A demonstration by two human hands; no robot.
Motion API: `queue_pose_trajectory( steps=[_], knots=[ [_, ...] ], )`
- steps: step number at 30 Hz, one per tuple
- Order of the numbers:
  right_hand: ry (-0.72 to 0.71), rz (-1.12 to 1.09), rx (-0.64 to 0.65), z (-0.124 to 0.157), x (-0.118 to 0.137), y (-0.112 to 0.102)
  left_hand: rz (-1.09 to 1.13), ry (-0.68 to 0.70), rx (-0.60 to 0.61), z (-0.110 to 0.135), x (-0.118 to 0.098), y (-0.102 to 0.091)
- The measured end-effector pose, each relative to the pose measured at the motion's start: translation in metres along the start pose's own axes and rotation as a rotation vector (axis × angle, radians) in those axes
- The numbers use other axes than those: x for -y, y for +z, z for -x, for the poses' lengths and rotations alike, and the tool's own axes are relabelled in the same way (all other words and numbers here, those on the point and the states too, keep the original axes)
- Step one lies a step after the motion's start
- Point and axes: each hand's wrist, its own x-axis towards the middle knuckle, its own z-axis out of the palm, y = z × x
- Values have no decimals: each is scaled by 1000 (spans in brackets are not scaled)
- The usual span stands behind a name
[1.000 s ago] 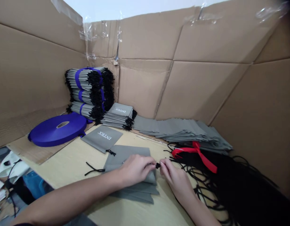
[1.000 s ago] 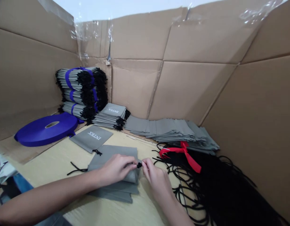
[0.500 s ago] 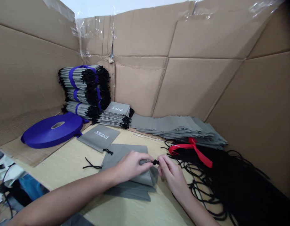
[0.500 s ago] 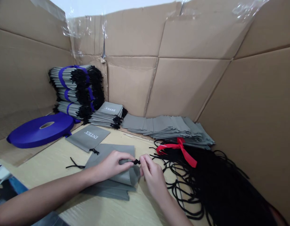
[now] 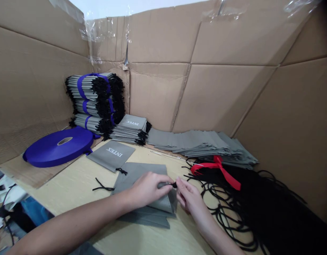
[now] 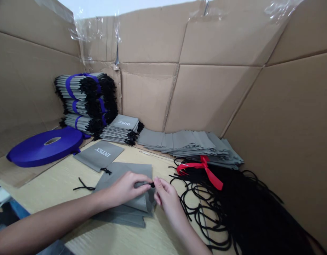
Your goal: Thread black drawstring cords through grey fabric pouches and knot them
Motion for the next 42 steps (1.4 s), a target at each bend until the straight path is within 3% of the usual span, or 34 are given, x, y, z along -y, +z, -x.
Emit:
queue_pose_trajectory(
  steps=[3, 7, 11, 14, 23, 28, 34, 38, 42],
  knots=[
    [180, -347, -6, 3, 7, 4, -22, 31, 2, 1, -2, 0],
    [288, -678, 18, 6, 13, 5, -122, 53, 22, 3, -6, -3],
    [358, -819, 20, 4, 13, 0, -212, 77, 58, 4, -8, -5],
    [331, -817, 15, 2, 13, -5, -218, 79, 60, 4, -8, -5],
    [46, -451, -73, 0, 13, -7, 53, 20, 56, 0, -5, -5],
    [73, -262, -61, -4, 5, -6, 177, -6, 98, -5, 0, -1],
    [-243, 280, -17, 5, 0, -10, 347, -34, 79, -7, -1, -7],
    [-406, 666, 53, 15, 8, -9, 437, -47, 144, -7, -2, -9],
    [-384, 679, 2, 16, 10, -5, 427, -45, 193, -5, 2, -6]
  ],
)
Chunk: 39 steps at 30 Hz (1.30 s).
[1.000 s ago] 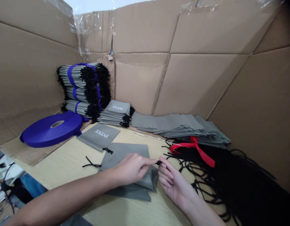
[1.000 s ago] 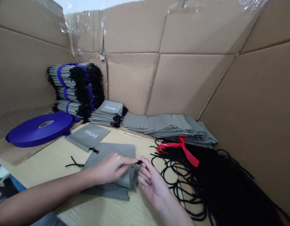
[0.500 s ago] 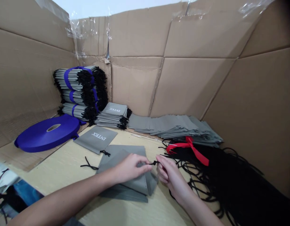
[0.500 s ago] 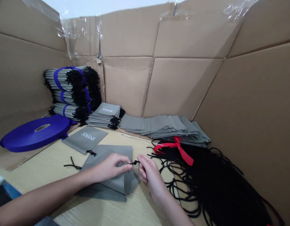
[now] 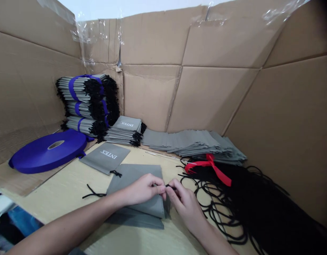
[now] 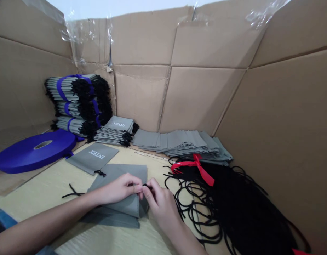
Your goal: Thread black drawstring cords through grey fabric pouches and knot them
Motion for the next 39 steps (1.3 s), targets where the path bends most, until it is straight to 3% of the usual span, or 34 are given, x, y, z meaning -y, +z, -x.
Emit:
queue_pose_trajectory(
  steps=[9, 17, 22, 28, 30, 33, 39],
  knots=[
    [199, -738, -52, -2, -3, 10, 6, -7, -7, 1, -6, -1],
    [203, -1104, -151, -2, -4, 14, -76, 9, -33, 3, -13, 1],
    [208, -1097, -161, -5, -5, 10, -113, 13, -27, 2, -11, 1],
    [202, -1014, 11, -7, -12, 6, -76, 16, 14, 2, -4, 0],
    [223, -986, 10, -9, -16, 6, -62, 18, 23, 2, -4, 0],
    [256, -856, -31, -9, -18, 7, -50, 17, 14, 3, -6, -1],
    [193, -660, 39, -2, -1, 10, 53, 33, 33, 4, -11, 0]
  ],
)
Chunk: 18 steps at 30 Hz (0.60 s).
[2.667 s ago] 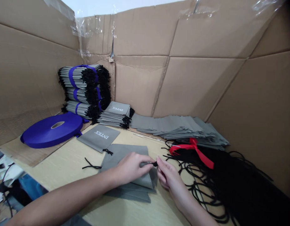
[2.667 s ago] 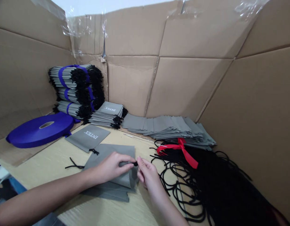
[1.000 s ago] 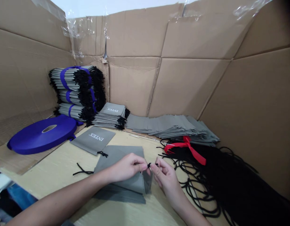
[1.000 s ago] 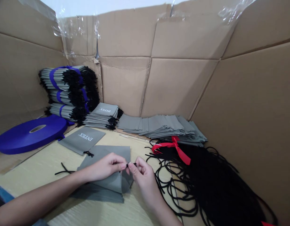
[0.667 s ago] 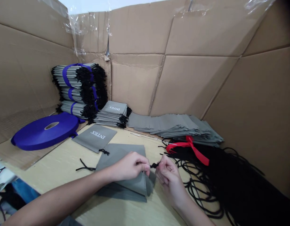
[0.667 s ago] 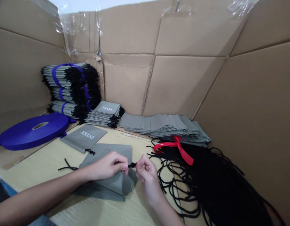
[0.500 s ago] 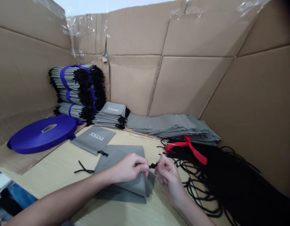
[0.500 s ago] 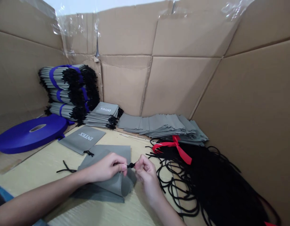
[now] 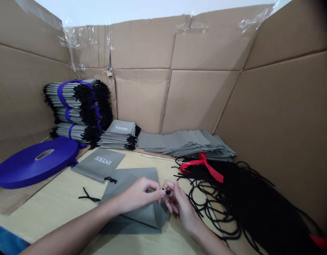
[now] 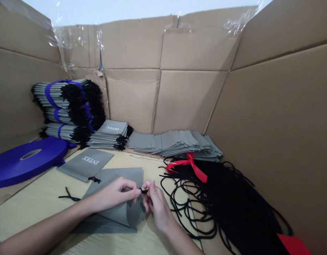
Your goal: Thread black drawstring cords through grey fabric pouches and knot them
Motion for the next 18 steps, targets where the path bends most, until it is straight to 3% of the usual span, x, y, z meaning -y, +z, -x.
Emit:
queue_pose_trajectory(
  steps=[5, 9, 13, 18],
  knots=[
    [-15, 82, -8, 5, 8, 8, 23, 27, 5, 1, 0, 3],
    [-12, 17, -50, 1, 2, 8, -27, -53, -61, 2, -2, 4],
    [-39, -37, -89, -4, -7, 6, -159, -104, -108, 5, -4, 4],
    [-35, -88, -96, -7, -9, 4, -543, 7, -100, 9, -7, 6]
  ],
)
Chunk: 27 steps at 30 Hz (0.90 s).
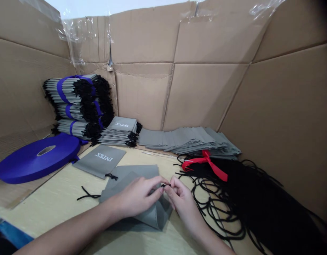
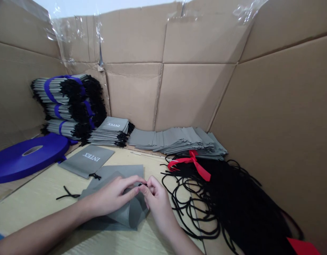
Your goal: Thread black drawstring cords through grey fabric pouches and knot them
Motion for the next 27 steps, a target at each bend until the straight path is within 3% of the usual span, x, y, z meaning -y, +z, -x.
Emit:
queue_pose_trajectory(
  steps=[3, 6, 12, 24, 27],
  knots=[
    [40, -19, 56, -1, 3, 0, -288, 91, -22, 1, -1, 1],
    [57, -79, 71, 1, 8, 0, -385, 156, -49, 1, -1, 1],
    [132, -368, 21, 8, 12, 3, -329, 150, -76, -2, 3, 5],
    [177, -447, -47, 7, 16, 6, -265, 101, -25, -4, 4, 5],
    [213, -428, 6, 6, 14, 4, -294, 68, -2, -4, 3, 5]
  ],
)
